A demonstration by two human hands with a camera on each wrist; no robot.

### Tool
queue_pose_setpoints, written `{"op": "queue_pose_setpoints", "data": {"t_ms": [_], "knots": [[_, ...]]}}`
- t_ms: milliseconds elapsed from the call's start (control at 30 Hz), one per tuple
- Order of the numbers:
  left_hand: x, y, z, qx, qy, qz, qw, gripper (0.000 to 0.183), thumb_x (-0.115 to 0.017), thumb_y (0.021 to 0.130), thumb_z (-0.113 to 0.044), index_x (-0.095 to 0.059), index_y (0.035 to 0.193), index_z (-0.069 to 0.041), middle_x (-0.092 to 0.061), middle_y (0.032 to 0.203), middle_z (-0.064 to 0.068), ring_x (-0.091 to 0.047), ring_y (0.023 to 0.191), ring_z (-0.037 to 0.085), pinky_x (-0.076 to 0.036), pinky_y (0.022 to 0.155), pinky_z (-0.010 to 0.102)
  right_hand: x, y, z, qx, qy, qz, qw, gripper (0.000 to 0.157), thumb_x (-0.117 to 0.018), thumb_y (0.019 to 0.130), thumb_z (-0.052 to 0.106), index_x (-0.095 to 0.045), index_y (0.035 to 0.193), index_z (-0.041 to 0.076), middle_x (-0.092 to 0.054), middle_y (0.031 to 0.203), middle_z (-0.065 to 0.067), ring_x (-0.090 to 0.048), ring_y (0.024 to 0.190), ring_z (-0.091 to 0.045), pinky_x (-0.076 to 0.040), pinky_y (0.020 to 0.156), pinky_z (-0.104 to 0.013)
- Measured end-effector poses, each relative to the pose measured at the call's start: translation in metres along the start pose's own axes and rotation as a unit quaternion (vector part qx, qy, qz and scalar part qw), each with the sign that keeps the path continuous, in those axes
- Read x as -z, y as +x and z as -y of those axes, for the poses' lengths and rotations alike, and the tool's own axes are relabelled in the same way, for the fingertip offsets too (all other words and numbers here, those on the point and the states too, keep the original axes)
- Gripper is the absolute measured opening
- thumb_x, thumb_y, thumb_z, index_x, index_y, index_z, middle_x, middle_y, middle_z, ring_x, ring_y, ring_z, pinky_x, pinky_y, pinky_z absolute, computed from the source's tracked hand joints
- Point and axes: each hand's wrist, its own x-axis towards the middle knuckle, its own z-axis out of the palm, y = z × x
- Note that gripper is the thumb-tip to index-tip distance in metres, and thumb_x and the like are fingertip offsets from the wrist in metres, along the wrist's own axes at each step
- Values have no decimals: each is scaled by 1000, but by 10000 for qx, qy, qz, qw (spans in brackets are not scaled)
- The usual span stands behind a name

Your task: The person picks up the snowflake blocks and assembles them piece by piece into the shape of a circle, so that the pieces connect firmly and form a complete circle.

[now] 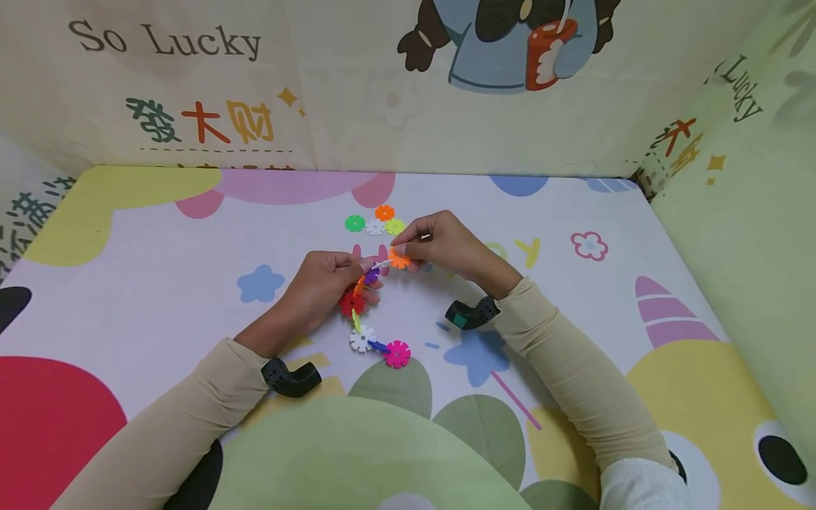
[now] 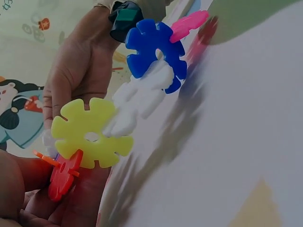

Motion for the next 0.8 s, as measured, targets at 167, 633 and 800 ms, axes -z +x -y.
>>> {"op": "queue_pose_setpoints", "data": {"t_ms": [167, 633, 800], "knots": [[-1, -2, 0, -37, 85, 18, 10000, 32, -59, 99, -28, -65, 112, 1, -73, 87, 15, -72, 80, 27, -57, 73, 30, -1, 0, 0, 136, -128, -3, 9998, 10, -70, 90, 8, -73, 97, 2, -70, 85, -11, -65, 64, -28, -57, 65, -34], [2, -4, 3, -268, 166, -281, 9991, 35, -58, 99, -32, -66, 113, -1, -73, 94, 10, -72, 81, 25, -57, 75, 27, -14, 1, 0, 71, 253, -562, 9981, 11, -72, 89, 10, -73, 97, 2, -69, 83, -10, -62, 63, -22, -55, 61, -31], [1, -4, 4, -409, 188, -277, 9986, 34, -59, 99, -31, -67, 112, -1, -73, 92, 11, -72, 80, 25, -57, 72, 27, -15, 1, -2, -28, 159, -490, 9987, 11, -72, 89, 12, -73, 97, 4, -70, 83, -9, -62, 64, -23, -55, 63, -32]]}}
